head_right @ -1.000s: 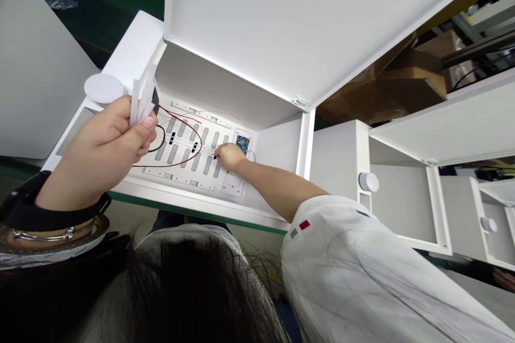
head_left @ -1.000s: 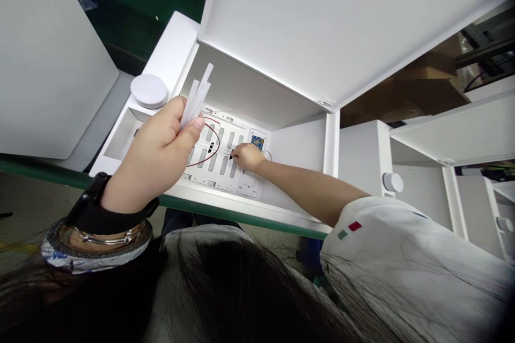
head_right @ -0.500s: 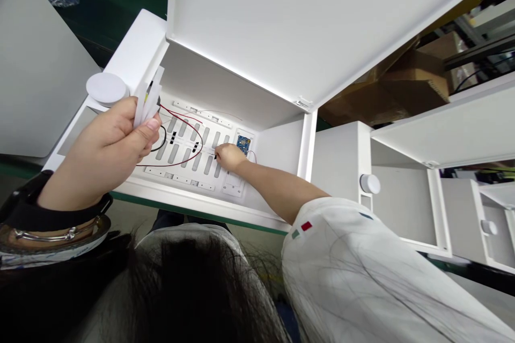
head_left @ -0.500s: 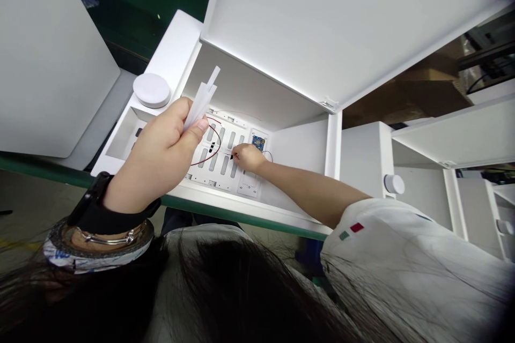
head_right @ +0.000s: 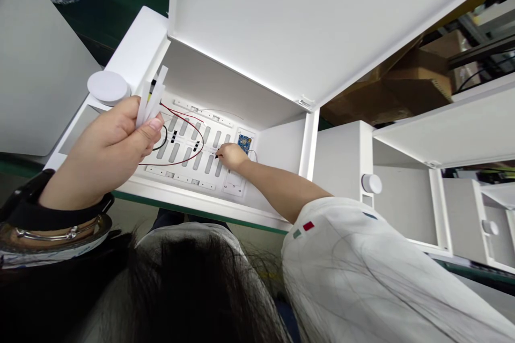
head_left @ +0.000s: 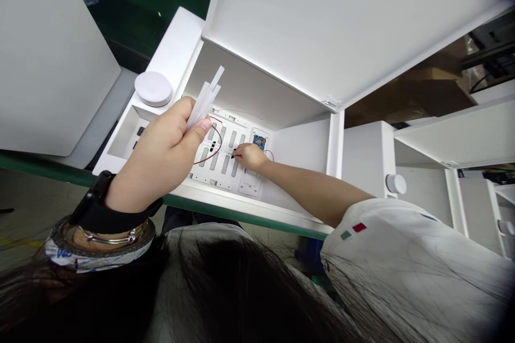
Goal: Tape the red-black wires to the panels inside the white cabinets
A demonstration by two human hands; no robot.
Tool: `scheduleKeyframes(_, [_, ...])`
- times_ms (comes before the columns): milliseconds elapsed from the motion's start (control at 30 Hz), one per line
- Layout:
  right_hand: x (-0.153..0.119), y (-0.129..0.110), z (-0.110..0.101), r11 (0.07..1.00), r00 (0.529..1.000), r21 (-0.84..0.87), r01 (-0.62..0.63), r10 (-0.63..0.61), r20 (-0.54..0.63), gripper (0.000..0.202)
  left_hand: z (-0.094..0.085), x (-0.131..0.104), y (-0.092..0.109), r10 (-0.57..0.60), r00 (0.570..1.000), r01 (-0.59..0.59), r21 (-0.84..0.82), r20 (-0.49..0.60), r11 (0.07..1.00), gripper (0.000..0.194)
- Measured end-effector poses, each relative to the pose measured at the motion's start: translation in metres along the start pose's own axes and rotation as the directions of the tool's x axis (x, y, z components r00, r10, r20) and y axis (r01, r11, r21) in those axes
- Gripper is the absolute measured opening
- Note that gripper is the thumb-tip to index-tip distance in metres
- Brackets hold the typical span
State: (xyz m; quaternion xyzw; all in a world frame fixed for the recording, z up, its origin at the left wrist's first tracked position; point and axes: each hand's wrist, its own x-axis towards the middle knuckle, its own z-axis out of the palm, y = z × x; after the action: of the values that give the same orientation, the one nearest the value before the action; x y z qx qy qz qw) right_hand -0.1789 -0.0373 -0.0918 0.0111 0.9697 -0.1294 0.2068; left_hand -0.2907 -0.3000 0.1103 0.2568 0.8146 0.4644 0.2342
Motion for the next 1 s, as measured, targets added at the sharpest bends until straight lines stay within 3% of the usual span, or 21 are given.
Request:
scheduleKeyframes(400, [0.003,0.006,0.006,0.998,0.997,-0.027,0.053,-0.051,0.065,0.029,0.000,0.000,-0.001,-0.009,1.000,0.009,0.030,0.000,1.000,0.024])
scheduleKeyframes(1000, [0.001,-0.006,0.006,0.996,0.996,-0.088,-0.001,0.008,0.084,0.035,-0.001,0.000,0.000,-0.013,1.000,0.013,0.018,0.004,1.000,0.025])
